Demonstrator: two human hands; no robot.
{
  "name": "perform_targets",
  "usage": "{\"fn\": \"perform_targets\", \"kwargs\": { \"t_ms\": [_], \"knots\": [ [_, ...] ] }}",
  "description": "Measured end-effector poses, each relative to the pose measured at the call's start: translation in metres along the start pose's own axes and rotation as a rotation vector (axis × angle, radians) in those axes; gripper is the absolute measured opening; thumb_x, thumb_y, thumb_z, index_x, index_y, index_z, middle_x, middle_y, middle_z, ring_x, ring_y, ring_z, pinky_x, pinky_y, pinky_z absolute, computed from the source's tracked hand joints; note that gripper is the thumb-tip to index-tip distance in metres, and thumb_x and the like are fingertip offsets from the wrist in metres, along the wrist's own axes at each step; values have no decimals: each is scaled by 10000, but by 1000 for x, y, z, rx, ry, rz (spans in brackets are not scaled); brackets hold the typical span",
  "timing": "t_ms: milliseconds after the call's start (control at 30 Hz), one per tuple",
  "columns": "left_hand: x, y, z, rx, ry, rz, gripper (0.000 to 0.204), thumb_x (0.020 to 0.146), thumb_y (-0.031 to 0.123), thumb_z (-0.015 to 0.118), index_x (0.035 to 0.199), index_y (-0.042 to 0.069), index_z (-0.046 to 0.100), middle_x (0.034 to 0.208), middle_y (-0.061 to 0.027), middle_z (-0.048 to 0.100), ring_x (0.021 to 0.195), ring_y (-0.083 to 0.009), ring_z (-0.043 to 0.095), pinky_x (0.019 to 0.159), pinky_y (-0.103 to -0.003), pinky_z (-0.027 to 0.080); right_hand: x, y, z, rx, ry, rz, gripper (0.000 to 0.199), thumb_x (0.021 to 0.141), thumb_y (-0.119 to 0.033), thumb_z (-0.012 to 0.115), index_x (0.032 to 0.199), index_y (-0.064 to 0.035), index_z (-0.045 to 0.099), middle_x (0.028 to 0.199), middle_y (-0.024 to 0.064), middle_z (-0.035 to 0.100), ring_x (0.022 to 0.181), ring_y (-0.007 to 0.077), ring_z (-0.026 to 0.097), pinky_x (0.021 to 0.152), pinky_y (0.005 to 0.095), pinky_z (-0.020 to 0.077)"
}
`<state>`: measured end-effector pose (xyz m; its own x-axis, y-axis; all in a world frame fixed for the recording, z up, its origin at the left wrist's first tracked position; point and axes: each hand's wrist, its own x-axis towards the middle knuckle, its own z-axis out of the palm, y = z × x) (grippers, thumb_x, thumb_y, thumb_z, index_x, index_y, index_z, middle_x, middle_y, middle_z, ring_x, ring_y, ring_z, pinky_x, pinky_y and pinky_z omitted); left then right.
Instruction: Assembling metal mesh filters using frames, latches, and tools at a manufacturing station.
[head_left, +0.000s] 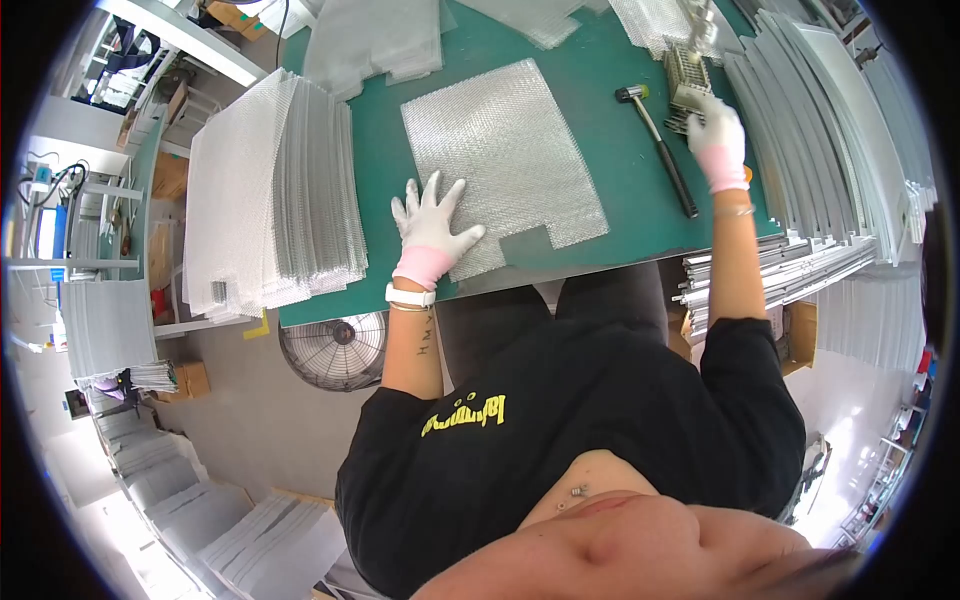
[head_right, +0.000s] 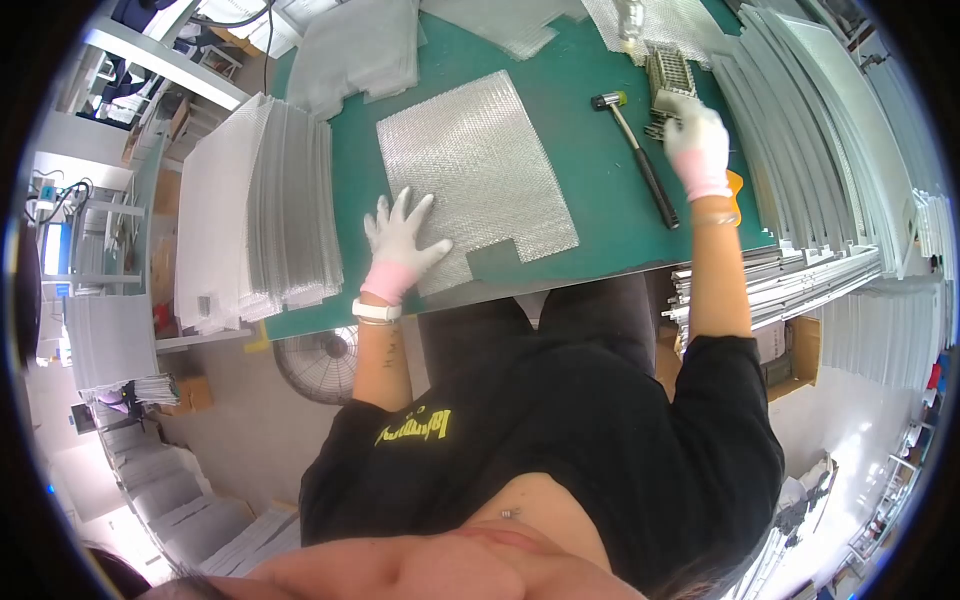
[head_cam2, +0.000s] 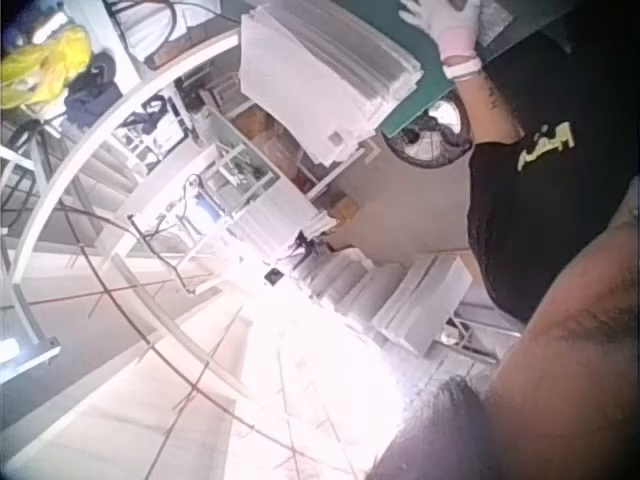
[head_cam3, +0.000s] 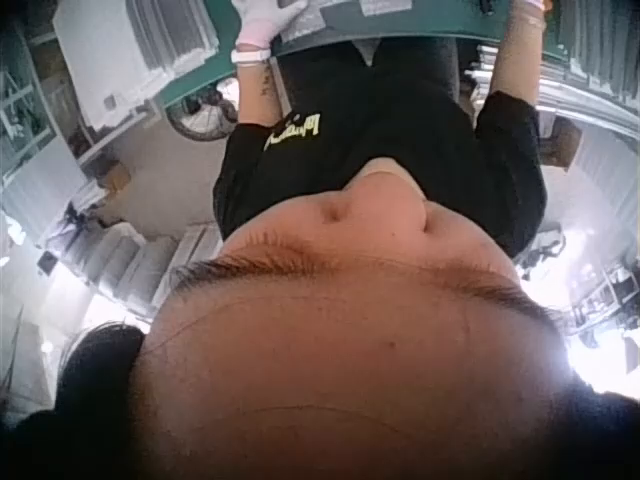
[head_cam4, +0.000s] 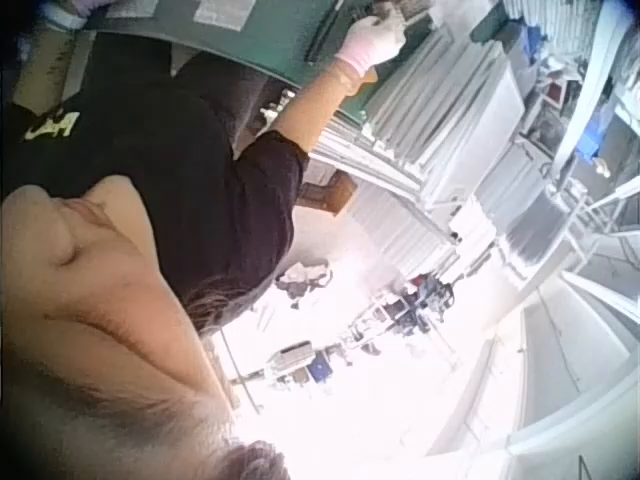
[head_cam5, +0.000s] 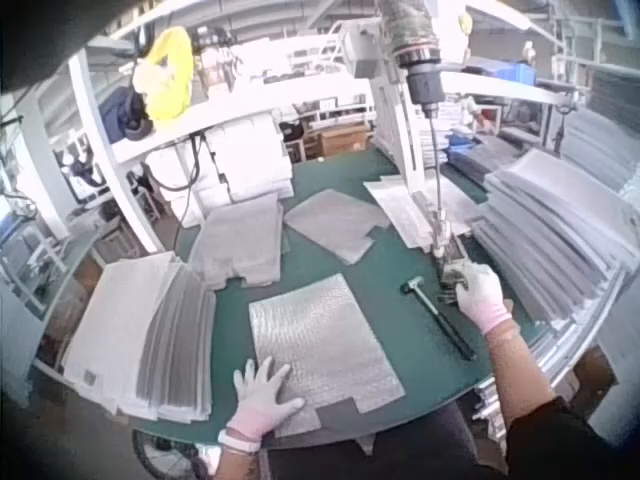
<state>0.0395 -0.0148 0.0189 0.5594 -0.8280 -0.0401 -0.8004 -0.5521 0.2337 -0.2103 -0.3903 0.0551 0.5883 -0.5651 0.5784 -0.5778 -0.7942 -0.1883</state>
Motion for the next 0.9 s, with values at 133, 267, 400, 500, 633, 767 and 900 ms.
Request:
{"fn": "perform_targets", "kwargs": {
  "t_ms": [133, 267, 400, 500, 633, 767, 900],
  "knots": [
    [-8, 30, -17, 34, -74, 8, 765, 734, 490, 756, 1411, 228, 516, 1547, -159, 326, 1465, -407, 199, 1179, -623, 55, 11, 88, 18, 262, -413, 422, 301, 806, -173, 641, 1090, -88, 693, 1070, 154, 678, 1033, 327, 629, 928, 417, 503],
    [-41, 51, -26, 112, -17, -48, 747, 738, 454, 767, 1396, 200, 522, 1501, -152, 376, 1448, -395, 239, 1170, -641, 72, 44, 39, -16, -126, -675, -41, 387, 821, -251, 648, 1152, -53, 665, 1132, 159, 652, 1085, 351, 597, 978, 404, 476],
    [-70, 69, -18, 21, 342, 93, 712, 743, 373, 774, 1370, 150, 522, 1437, -158, 420, 1386, -443, 306, 1140, -661, 132, 33, 86, 2, 45, -620, 3, 513, 808, -364, 688, 1179, -13, 640, 1138, 183, 651, 1080, 371, 603, 971, 395, 480],
    [-102, 70, -11, -211, 480, 257, 612, 741, 296, 769, 1287, 109, 563, 1381, -164, 459, 1339, -460, 352, 1112, -650, 206, 43, 43, -3, 61, -664, 164, 485, 827, -377, 683, 1121, 6, 642, 1132, 212, 658, 1061, 384, 619, 949, 419, 487],
    [-129, 74, 4, -391, 491, 405, 486, 738, 168, 746, 1195, 74, 608, 1228, -134, 592, 1200, -396, 520, 1039, -548, 373, 46, 37, 13, -92, -583, 163, 347, 914, -339, 560, 1074, -54, 674, 1071, 197, 686, 1022, 395, 630, 919, 466, 488],
    [-147, 67, 39, -773, 114, 550, 240, 813, 75, 690, 1050, 51, 668, 1074, -107, 685, 1022, -302, 649, 911, -409, 490, 49, 65, 19, 5, -339, 272, 333, 959, -360, 529, 1056, -87, 693, 1051, 190, 686, 991, 383, 640, 887, 451, 507],
    [-164, 72, 56, -855, 4, 365, 210, 853, 109, 684, 1050, 39, 676, 1113, -113, 687, 1044, -295, 647, 926, -395, 483, 36, 57, 22, 67, -558, 202, 393, 917, -390, 582, 1151, -90, 680, 1079, 186, 685, 988, 368, 649, 905, 418, 508]
  ]
}}
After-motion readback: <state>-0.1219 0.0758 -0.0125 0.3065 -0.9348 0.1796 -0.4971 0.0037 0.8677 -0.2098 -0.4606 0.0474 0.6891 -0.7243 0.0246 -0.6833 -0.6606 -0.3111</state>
